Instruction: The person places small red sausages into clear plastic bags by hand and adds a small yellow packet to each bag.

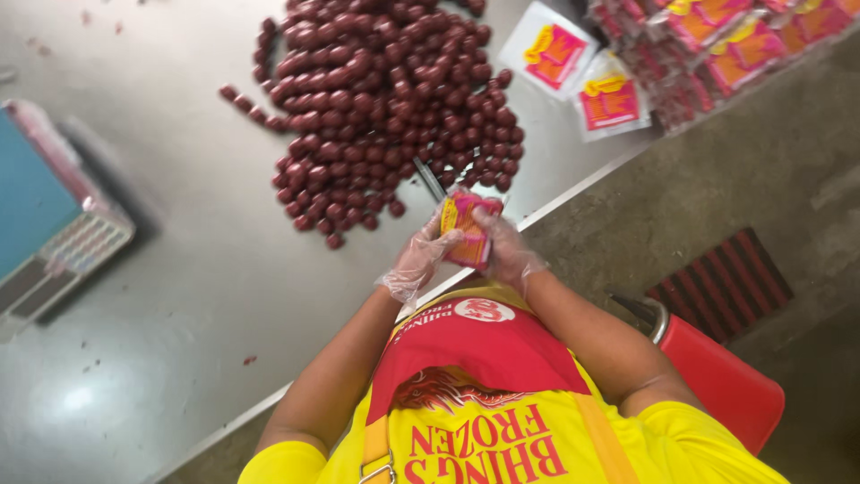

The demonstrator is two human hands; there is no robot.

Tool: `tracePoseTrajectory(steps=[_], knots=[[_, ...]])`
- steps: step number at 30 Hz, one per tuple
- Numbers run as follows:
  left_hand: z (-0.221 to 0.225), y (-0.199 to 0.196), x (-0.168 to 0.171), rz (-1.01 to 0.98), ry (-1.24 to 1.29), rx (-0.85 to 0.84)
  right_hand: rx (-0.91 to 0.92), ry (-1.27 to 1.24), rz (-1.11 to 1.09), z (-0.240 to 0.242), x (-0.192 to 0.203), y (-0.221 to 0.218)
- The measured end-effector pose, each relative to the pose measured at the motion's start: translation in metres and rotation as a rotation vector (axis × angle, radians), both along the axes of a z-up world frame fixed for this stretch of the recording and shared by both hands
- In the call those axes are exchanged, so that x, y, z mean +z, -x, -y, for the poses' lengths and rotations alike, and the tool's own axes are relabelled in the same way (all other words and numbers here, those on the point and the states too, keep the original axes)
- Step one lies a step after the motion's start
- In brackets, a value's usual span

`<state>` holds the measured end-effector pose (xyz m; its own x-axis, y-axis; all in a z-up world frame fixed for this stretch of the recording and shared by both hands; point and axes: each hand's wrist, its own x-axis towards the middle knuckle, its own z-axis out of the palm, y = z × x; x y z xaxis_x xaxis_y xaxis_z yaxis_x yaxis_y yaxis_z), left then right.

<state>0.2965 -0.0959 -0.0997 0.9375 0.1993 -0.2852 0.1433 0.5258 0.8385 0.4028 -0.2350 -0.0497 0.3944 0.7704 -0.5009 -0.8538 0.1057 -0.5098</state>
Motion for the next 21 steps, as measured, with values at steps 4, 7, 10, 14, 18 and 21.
tracePoseTrajectory(steps=[4, 7, 10, 14, 18, 21], knots=[[0.020, -0.072, 0.040, -0.113, -0.037, -0.190, -0.259, -0.009, 0.019, 0.041, 0.001, -0.066], [0.042, -0.118, 0.065, -0.075, -0.103, -0.202, -0.504, 0.082, 0.132, 0.073, 0.004, -0.118], [0.044, -0.136, 0.085, -0.135, -0.308, -0.266, -0.778, 0.177, 0.267, 0.108, 0.015, -0.172], [0.037, -0.138, 0.098, -0.356, -0.501, -0.288, -0.879, 0.160, 0.551, 0.147, 0.053, -0.253], [0.031, -0.120, 0.078, -0.444, -0.319, -0.049, -0.922, 0.007, 0.593, 0.145, 0.083, -0.346], [0.027, -0.096, 0.060, -0.547, -0.349, 0.006, -0.936, 0.107, 0.488, 0.117, 0.072, -0.432]])
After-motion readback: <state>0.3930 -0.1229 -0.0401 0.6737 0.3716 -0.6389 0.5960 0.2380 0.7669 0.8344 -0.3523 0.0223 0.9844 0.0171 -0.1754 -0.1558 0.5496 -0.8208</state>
